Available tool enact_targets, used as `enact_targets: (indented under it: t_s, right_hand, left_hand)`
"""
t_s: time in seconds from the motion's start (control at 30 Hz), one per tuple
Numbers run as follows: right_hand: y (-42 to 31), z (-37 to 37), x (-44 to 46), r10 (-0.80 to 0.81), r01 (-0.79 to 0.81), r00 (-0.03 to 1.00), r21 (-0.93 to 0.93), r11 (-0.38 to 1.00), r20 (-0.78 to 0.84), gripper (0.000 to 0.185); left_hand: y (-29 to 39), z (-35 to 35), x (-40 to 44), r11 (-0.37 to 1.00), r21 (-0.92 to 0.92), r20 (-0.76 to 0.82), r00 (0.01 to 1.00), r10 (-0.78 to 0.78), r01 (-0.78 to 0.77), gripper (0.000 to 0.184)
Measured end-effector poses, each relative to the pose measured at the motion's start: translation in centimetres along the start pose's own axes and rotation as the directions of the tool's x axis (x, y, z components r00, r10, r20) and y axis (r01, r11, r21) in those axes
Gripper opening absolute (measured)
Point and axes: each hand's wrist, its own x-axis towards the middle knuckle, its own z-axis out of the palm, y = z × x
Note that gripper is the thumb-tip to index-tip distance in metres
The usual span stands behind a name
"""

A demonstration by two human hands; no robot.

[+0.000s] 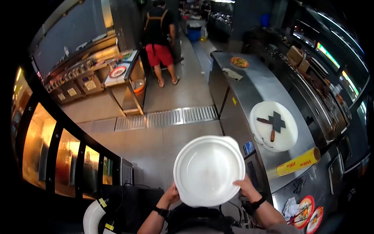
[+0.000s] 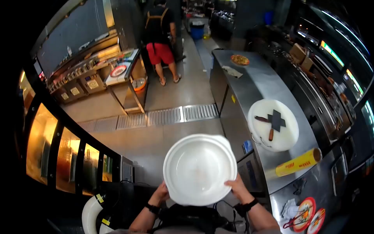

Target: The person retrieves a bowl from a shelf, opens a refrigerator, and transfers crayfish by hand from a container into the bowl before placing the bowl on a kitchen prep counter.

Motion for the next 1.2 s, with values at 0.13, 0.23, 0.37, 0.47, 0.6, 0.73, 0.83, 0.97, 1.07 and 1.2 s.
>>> enact_targets:
  t_s: [0.13, 0.23, 0.37, 0.47, 0.6, 0.73, 0.83, 0.97, 1.07, 1.2]
  right_hand:
    - [-5.6, 1.9, 11.7, -0.105, 0.105, 0.994, -0.068, 0.992, 0.003, 0.08]
    - [-9.0, 1.1, 17.7, -0.075, 0.069, 0.995, -0.086, 0.994, -0.069, 0.081]
    - [-14.7, 1.3, 29.8, 0.011, -0.009, 0.997, 0.023, 1.0, -0.079, 0.084]
    - [-16.6, 1.3, 40.4, -0.014, 0.017, 0.999, 0.058, 0.998, -0.048, 0.082]
    - [-20.0, 1.7, 57.5, 0.106, -0.11, 0.993, 0.088, 0.99, 0.048, 0.078]
    - [-24.3, 5.5, 74.9, 0.052, -0.054, 0.996, 0.027, 0.998, 0.077, 0.072]
    - [-29.3, 7.7, 84.8, 0.199, -0.197, 0.971, -0.025, 0.98, 0.133, 0.073]
    - [-34.6, 7.1, 97.5, 0.005, -0.007, 1.0, -0.089, 0.996, -0.023, 0.077]
    - [-41.3, 8.3, 105.6, 0.035, -0.037, 0.995, -0.015, 0.999, -0.092, 0.079]
    - [-44.5, 5.2, 120.1, -0.001, 0.003, 0.995, 0.018, 1.0, -0.1, 0.08]
  left_hand:
    - [8.3, 0.8, 10.6, 0.972, 0.072, 0.008, 0.975, 0.222, -0.222, 0.086]
    - [12.6, -3.2, 19.6, 1.0, -0.01, 0.082, 0.997, -0.004, 0.004, 0.086]
    - [20.8, -3.4, 32.3, 0.995, 0.062, 0.067, 0.995, 0.072, -0.076, 0.082]
    - [27.0, -4.1, 40.3, 0.997, 0.073, 0.003, 1.0, 0.031, -0.031, 0.08]
    - [35.6, -7.4, 49.5, 0.987, 0.115, -0.115, 0.985, 0.125, -0.112, 0.078]
    - [45.6, -11.2, 60.4, 0.968, 0.073, -0.133, 0.96, 0.247, -0.239, 0.076]
    - [52.1, -15.2, 68.4, 0.993, -0.034, -0.084, 0.991, 0.107, -0.11, 0.073]
    - [60.8, -16.4, 83.4, 0.985, -0.053, 0.031, 0.986, 0.164, -0.163, 0.07]
    - [67.3, -17.0, 94.5, 0.998, 0.062, 0.101, 0.994, -0.03, 0.024, 0.098]
    - [74.6, -19.7, 109.9, 0.995, 0.076, 0.116, 0.99, -0.078, 0.07, 0.093]
